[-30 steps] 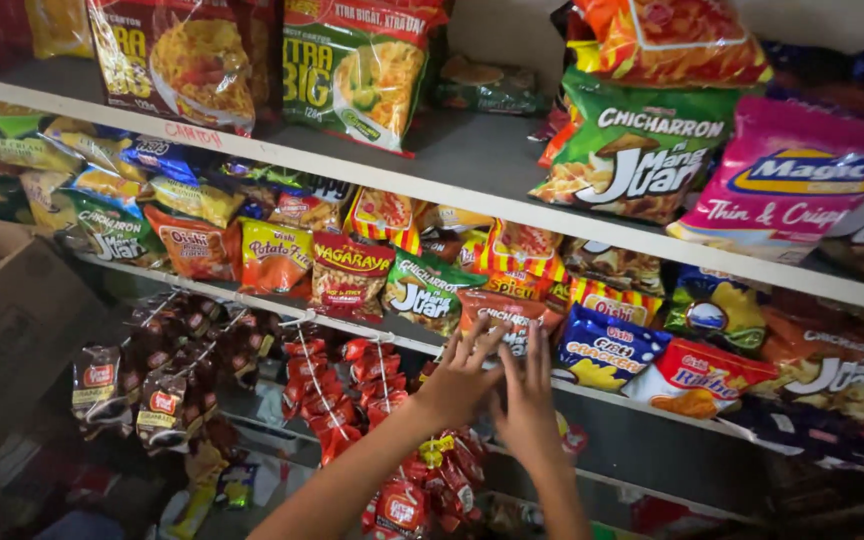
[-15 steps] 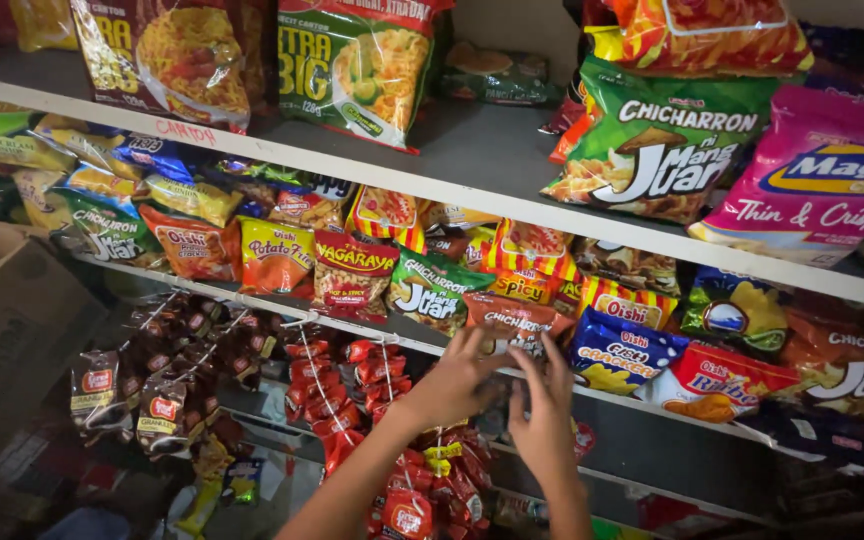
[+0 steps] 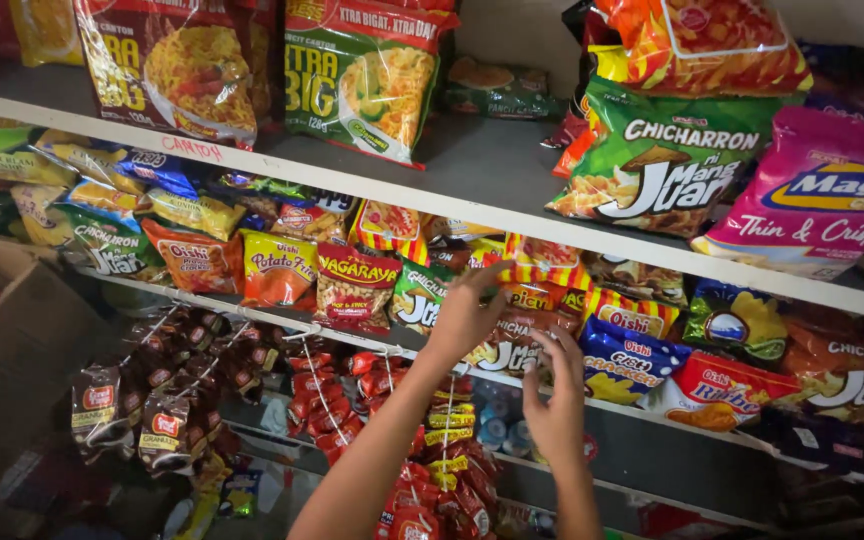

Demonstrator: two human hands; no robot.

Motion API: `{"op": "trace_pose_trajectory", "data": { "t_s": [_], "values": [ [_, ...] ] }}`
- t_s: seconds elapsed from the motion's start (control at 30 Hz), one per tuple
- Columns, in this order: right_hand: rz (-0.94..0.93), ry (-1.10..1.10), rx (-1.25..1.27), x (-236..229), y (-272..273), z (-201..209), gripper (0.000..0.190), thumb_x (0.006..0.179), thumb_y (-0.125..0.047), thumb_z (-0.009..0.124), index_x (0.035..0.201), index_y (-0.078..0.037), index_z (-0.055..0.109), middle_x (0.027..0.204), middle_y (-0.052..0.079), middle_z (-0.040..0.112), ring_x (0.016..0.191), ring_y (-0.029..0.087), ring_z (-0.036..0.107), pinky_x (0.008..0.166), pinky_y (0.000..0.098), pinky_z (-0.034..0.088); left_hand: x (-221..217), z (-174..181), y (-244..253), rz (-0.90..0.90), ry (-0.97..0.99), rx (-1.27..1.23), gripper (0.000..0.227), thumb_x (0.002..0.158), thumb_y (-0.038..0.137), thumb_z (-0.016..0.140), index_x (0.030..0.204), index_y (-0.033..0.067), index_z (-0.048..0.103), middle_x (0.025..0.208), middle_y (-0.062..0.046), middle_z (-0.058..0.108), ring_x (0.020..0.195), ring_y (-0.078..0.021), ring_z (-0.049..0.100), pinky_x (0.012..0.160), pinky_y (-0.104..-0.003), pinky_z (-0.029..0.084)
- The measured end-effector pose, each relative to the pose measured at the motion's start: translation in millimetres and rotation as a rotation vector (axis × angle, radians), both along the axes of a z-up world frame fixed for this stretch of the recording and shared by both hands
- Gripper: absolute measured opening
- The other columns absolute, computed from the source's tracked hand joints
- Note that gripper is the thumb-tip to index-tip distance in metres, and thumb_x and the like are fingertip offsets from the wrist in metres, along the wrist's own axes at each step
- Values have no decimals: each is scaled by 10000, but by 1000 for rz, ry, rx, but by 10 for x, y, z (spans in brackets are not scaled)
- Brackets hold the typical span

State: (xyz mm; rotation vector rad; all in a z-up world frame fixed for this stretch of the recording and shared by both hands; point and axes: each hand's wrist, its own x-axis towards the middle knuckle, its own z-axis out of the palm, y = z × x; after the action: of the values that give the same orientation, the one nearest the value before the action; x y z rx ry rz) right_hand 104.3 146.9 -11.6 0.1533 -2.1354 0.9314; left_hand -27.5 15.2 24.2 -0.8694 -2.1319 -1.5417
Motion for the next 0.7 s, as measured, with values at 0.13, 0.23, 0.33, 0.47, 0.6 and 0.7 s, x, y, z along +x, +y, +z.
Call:
{"op": "trace_pose_trajectory", "data": {
  "t_s": [0.13,0.23,0.33,0.47,0.6,0.7],
  "values": [
    [122,-33,-189,-127,93,-244,530,943,30,579,1451,-91,484,1529,160,431,1332,286,540,1051,359,532,-101,-160,-14,-58,-125,189,244,910,95,732,1152,65,738,1038,-147,763,885,-221,774,760,-338,619],
    [190,-183,-591,-202,130,-385,598,985,-15,582,1544,-113,395,1415,138,538,1283,247,595,997,333,502,-83,-148,-54,39,-50,143,160,916,73,765,1073,77,795,1018,-114,792,837,-187,786,732,-315,613],
    [235,-40,-527,-194,79,-389,609,970,3,565,1537,-81,360,1516,114,469,1308,232,551,1059,331,484,76,19,-96,-27,39,142,200,876,19,742,1071,59,759,1020,-102,738,880,-216,762,744,-310,622],
    [214,-75,-496,-178,66,-386,569,988,7,563,1522,-63,379,1507,126,475,1308,213,554,1041,324,492,7,40,56,-83,15,226,298,795,19,821,1085,46,759,1112,-155,662,956,-249,712,789,-312,616],
    [176,-150,-540,-199,83,-401,565,975,-22,578,1507,-78,397,1423,145,535,1293,204,572,992,330,510,-223,-423,320,-260,-305,475,219,878,-8,749,1086,58,764,1116,-121,768,981,-182,743,843,-289,605],
    [166,-130,-661,-180,84,-351,543,1006,-182,586,1500,-53,399,1483,138,541,1273,227,574,994,352,494,63,-269,112,-370,-372,623,162,881,-29,752,1023,41,786,1186,-61,667,1024,-164,714,895,-290,608]
  ]
}}
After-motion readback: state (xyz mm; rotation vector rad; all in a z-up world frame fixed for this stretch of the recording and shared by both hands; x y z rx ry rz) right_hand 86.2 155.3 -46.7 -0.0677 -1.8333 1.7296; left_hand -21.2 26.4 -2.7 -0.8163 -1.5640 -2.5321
